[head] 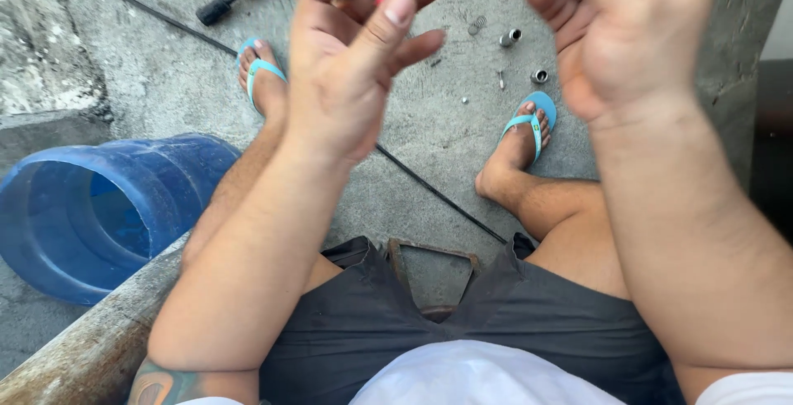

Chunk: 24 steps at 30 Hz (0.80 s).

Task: Assembling and inspecting small metal components of a mechanical device on the floor.

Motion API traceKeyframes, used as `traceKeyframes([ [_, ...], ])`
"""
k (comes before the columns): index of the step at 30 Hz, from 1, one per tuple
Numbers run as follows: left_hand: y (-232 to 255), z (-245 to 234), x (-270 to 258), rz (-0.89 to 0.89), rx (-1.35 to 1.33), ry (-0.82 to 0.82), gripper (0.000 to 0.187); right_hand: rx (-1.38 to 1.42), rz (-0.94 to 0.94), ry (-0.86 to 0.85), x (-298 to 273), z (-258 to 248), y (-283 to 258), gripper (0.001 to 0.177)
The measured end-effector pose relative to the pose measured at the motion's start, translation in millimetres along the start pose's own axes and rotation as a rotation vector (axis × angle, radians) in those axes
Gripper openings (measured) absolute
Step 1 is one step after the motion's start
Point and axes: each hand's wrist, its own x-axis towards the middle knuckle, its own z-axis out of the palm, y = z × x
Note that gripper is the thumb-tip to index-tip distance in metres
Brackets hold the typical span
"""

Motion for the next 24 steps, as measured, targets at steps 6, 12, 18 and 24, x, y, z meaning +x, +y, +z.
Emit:
traceKeyframes([
  [6, -10, -14, -6, 0.129, 0.01, -0.031, 0.025, 0.119, -0.054, -0.021, -10, 37, 1, 0.015],
  [12, -8, 7, -18, 0.247, 0.124, -0.023, 0.017, 0.219, -0.083, 0.017, -9, 39, 15, 0.016],
  [18, -14, 6, -23, 0.277, 0.177, 0.001, 0.017, 0.402, 0.047, 0.041, -8, 41, 30, 0.016],
  [24, -4, 7, -22, 0.395, 0.237, 0.009, 0.018, 0.3, -0.051, -0.065, -21, 67, 15, 0.018],
])
